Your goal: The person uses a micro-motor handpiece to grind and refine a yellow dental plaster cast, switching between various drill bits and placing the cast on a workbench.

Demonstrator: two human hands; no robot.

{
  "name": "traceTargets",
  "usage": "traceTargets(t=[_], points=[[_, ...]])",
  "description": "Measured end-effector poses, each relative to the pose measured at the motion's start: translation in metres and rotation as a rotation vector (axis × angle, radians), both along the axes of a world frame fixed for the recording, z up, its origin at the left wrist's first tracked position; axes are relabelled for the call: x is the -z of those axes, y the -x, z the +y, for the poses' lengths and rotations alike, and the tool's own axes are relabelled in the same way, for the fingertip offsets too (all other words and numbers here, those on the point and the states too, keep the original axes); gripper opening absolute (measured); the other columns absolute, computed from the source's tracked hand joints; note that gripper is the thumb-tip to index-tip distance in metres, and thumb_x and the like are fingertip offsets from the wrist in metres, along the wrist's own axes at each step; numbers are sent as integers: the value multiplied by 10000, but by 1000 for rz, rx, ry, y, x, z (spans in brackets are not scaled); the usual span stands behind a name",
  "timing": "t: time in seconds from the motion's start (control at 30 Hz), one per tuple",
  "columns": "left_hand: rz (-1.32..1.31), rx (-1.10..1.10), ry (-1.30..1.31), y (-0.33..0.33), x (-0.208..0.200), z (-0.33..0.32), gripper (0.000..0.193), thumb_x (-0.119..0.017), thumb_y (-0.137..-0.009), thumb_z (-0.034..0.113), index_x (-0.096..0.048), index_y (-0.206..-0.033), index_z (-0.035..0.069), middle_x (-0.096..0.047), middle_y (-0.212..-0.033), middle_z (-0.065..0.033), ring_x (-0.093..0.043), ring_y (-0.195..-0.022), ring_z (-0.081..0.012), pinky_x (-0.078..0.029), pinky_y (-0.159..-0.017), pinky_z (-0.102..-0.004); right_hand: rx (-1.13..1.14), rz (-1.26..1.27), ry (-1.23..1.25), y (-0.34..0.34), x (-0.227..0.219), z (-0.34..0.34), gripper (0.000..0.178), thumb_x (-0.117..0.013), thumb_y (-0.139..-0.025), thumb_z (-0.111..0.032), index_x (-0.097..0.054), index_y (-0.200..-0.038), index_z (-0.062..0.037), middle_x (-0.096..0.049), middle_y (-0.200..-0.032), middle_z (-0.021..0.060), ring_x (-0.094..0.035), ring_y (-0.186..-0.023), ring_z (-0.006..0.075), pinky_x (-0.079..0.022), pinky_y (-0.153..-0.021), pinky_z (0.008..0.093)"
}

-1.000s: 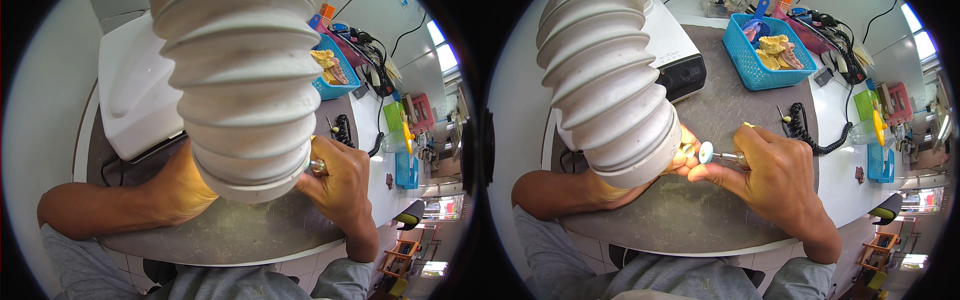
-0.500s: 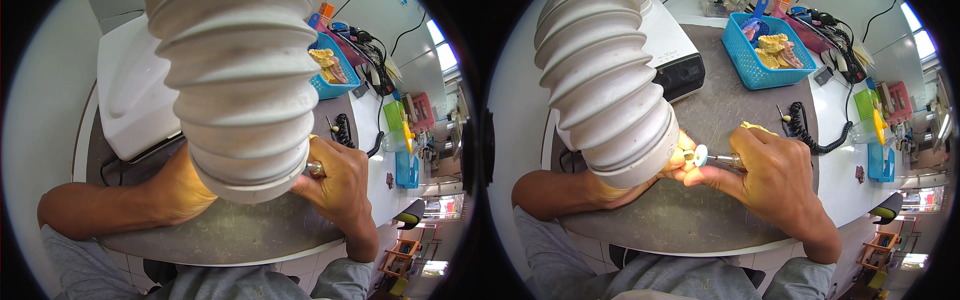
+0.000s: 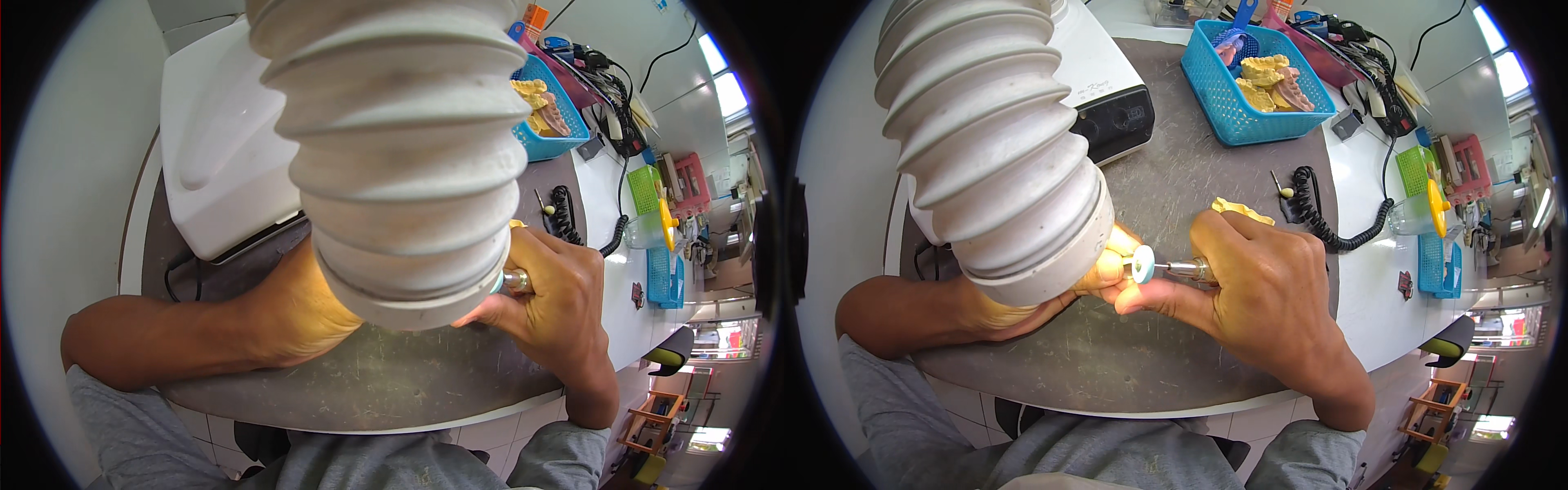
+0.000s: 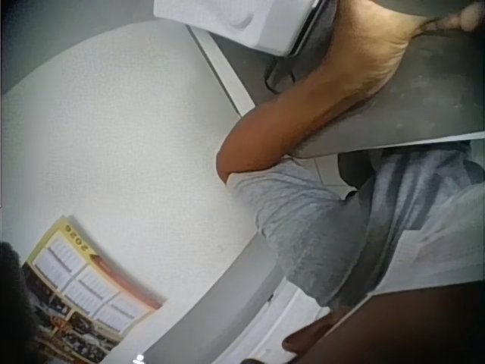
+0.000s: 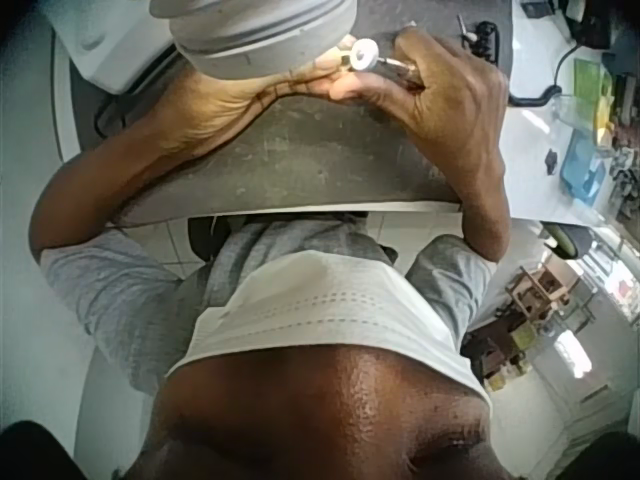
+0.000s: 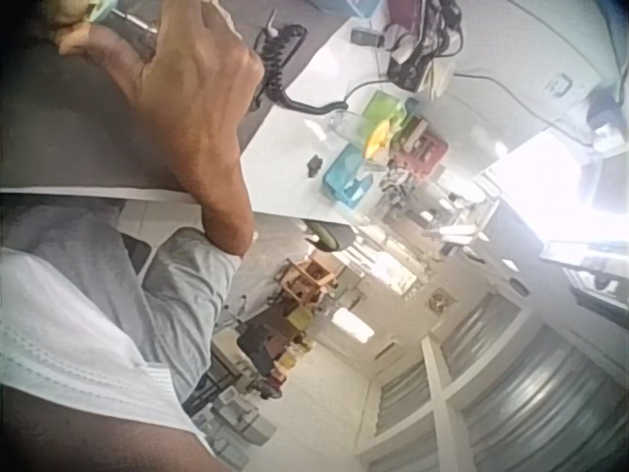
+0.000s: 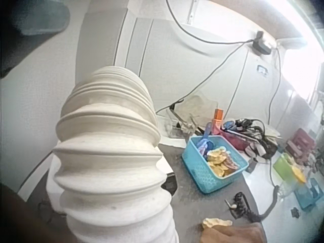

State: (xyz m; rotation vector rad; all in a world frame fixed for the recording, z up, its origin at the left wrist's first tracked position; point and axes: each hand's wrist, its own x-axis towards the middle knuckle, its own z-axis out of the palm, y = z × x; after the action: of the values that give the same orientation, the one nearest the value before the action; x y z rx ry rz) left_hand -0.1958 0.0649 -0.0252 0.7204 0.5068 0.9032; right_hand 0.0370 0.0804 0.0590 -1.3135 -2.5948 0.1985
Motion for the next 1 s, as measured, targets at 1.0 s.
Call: traceTargets(t=[1.0], points=[[-24,-45,-66,2,-1,0,525,-736,-927,-22,-499,-1395,6,-589,-1352,-97,-562,-1240,-184,-488,-1070,-344,-19,82,-153,0,9,3,689,-759,-724,-687,-472,-641,-66,-472,-561,56,-490,-425,224,-384,-422,367]])
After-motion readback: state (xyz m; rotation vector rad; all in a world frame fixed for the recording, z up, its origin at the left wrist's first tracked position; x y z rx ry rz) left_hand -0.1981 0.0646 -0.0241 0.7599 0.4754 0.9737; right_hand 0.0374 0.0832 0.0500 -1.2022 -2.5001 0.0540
